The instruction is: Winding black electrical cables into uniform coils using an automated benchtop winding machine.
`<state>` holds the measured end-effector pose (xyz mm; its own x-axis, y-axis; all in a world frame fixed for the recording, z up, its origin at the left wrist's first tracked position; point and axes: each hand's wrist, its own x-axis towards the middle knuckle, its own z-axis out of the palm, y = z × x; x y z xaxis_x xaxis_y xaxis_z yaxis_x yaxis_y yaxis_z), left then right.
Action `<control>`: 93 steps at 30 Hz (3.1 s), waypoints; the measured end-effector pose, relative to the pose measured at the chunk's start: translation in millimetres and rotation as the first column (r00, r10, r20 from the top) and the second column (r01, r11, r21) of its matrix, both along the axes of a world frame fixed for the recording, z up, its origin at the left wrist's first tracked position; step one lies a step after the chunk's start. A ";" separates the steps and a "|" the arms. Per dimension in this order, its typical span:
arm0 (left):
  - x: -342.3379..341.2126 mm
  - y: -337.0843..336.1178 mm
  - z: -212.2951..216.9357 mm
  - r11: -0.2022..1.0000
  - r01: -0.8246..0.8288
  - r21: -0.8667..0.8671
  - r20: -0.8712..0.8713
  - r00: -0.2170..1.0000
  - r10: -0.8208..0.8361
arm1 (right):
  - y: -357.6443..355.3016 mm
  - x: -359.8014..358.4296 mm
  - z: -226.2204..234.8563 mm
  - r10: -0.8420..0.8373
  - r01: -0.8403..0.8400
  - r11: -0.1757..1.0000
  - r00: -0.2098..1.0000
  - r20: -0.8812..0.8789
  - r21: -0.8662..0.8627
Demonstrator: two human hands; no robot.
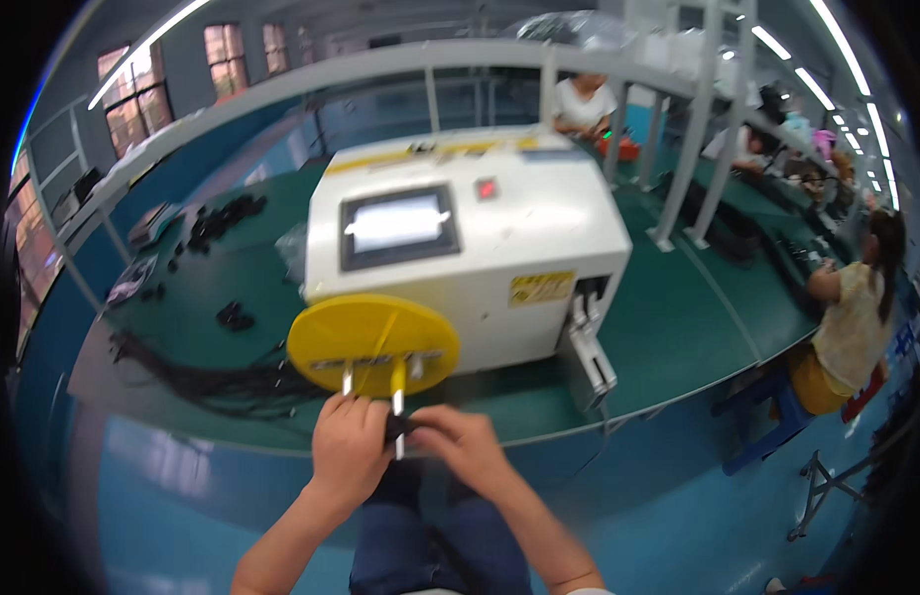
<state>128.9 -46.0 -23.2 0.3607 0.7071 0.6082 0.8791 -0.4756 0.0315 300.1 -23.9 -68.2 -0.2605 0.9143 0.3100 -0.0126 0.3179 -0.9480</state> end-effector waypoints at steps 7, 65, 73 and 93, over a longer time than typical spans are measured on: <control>-2.3 -5.8 -11.0 0.999 0.041 0.035 0.070 0.997 -0.043 | 2.8 3.0 3.4 0.250 -0.250 0.967 0.968 -0.009 -0.045; -44.7 -99.1 -69.5 0.460 0.882 -0.102 0.950 -0.050 0.308 | -95.8 -64.3 5.7 0.327 -0.322 0.888 0.944 -0.043 -0.327; -40.8 -107.1 -75.0 0.491 0.814 -0.311 0.921 0.130 0.368 | -101.5 -68.1 -1.5 0.236 -0.210 0.937 0.970 0.060 -0.277; -55.7 -88.0 -68.6 0.700 0.538 -0.470 0.837 0.523 0.161 | -100.4 -56.7 -29.5 0.266 -0.476 0.631 0.874 -0.406 -0.612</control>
